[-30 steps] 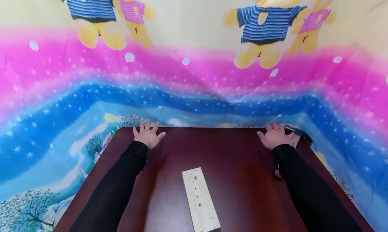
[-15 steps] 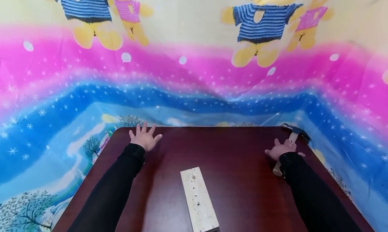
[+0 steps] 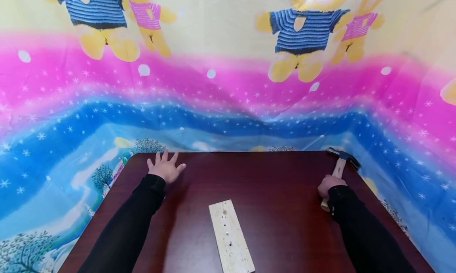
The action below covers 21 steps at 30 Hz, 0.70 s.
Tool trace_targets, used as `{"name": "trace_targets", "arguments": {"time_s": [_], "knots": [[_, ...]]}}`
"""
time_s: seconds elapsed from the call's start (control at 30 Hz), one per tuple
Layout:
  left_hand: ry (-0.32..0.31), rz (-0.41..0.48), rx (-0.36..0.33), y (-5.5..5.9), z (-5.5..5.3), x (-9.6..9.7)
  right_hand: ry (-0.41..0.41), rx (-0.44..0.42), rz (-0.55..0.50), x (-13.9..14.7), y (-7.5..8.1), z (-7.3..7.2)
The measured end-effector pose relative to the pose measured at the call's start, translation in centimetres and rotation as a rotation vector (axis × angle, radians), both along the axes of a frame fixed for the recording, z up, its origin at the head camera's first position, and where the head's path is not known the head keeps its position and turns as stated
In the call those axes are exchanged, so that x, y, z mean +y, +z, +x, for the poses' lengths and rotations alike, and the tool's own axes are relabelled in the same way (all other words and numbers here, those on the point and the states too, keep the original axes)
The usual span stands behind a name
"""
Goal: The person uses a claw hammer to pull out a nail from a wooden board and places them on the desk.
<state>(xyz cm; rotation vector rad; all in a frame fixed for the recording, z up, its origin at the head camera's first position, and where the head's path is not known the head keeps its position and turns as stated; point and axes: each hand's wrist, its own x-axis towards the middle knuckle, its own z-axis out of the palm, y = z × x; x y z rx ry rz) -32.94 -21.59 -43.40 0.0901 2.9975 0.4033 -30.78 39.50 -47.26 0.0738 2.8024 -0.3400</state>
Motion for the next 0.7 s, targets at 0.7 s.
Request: {"name": "trace_targets", "arguments": {"time_s": [0.7], "knots": [[-0.023, 0.050, 0.014, 0.1, 1.0, -0.4, -0.544, 0.287, -0.673, -2.6, 0.2, 3.9]]}}
